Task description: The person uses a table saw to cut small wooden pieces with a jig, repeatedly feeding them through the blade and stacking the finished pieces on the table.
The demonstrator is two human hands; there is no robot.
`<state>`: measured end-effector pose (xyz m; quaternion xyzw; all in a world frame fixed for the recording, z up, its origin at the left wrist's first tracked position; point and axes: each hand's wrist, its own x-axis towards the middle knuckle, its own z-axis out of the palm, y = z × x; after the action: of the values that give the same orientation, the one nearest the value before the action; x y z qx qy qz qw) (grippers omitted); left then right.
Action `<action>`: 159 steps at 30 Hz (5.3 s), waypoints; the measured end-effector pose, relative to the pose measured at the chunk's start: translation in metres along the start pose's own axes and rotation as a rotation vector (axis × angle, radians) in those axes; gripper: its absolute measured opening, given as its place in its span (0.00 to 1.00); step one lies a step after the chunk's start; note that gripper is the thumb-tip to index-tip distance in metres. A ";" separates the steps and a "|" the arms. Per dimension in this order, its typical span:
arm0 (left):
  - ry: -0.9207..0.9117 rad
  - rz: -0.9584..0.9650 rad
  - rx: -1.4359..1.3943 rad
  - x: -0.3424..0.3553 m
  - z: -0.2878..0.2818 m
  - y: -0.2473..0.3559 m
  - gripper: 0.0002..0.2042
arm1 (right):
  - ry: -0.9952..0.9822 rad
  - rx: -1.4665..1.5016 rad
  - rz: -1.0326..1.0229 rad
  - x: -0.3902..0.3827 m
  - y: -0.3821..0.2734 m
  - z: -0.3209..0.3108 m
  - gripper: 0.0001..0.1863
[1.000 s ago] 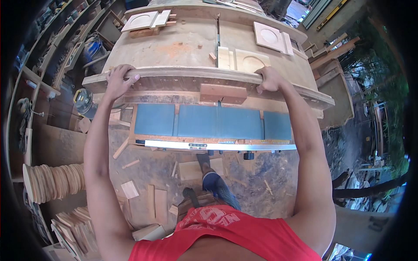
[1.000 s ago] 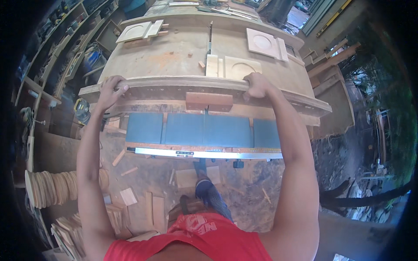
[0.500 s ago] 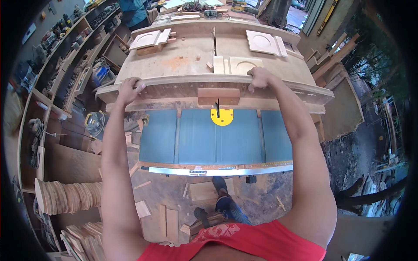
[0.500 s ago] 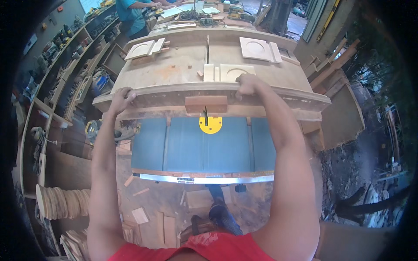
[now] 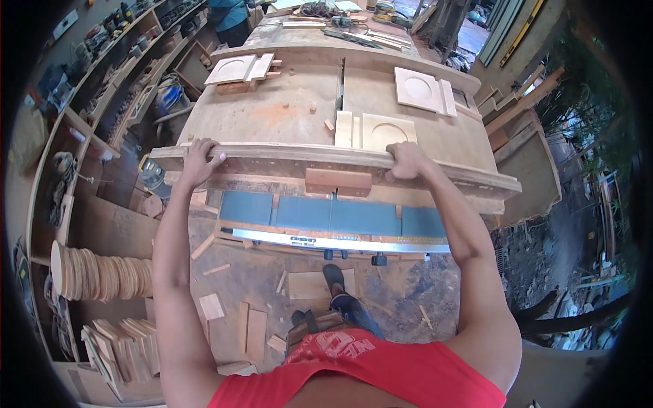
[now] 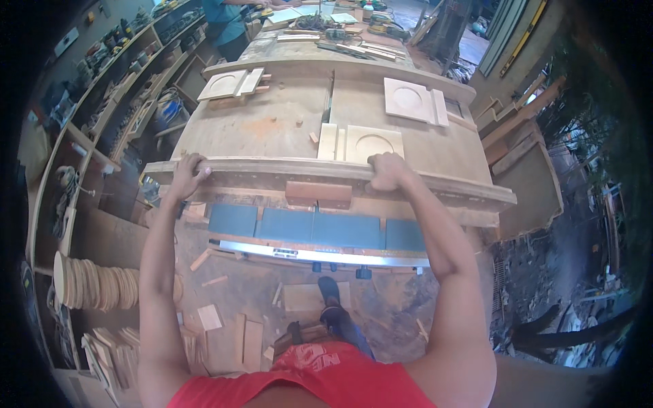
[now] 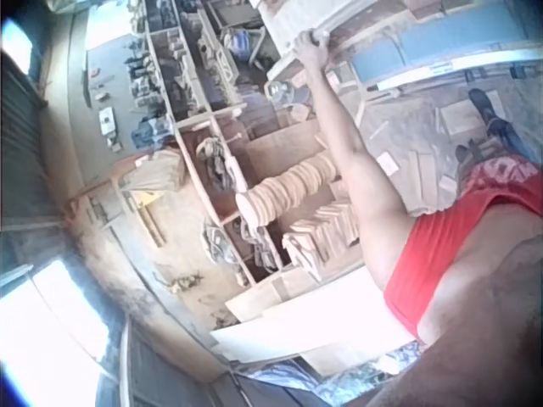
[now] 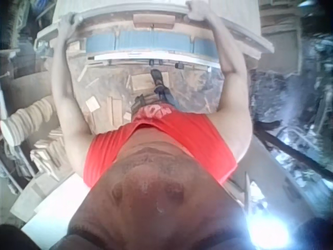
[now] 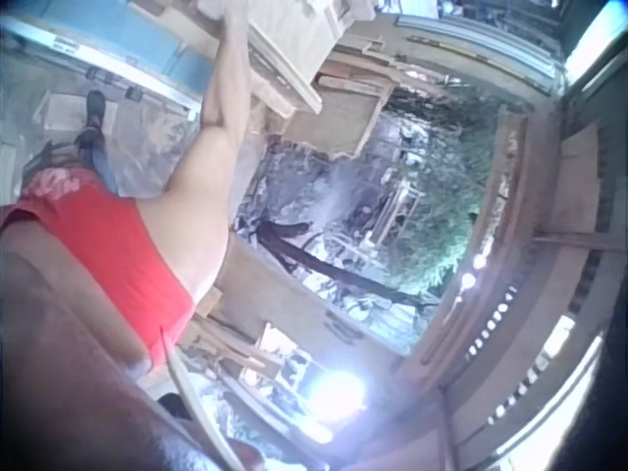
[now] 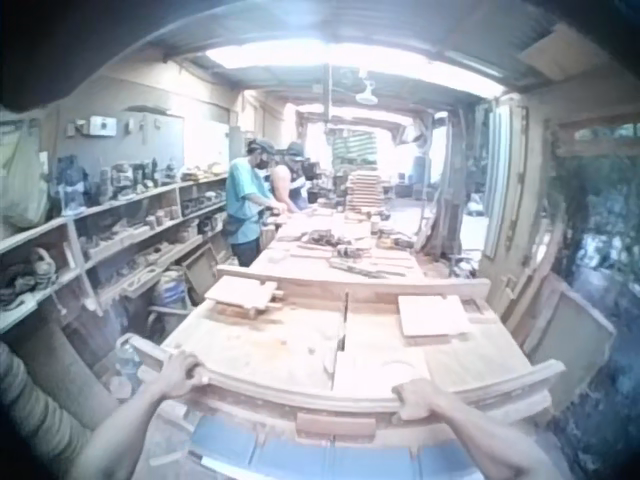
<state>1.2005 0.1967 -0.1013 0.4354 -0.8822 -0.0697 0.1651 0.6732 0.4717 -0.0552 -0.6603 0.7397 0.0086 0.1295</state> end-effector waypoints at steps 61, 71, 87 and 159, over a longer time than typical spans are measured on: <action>0.176 -0.034 0.163 0.000 0.000 -0.013 0.34 | -0.108 -0.021 0.033 -0.016 -0.024 -0.052 0.33; 0.210 -0.029 0.159 0.007 0.006 -0.021 0.34 | -0.094 -0.096 0.061 -0.012 -0.010 -0.046 0.31; 0.218 -0.043 0.106 -0.002 -0.004 0.002 0.34 | -0.122 -0.104 0.051 -0.013 -0.019 -0.052 0.30; 0.196 0.015 -0.017 0.016 -0.007 0.009 0.32 | -0.069 0.160 0.006 0.014 0.006 -0.043 0.40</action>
<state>1.1872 0.1892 -0.0892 0.4323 -0.8644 -0.0330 0.2546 0.6583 0.4511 -0.0169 -0.6451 0.7350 -0.0276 0.2072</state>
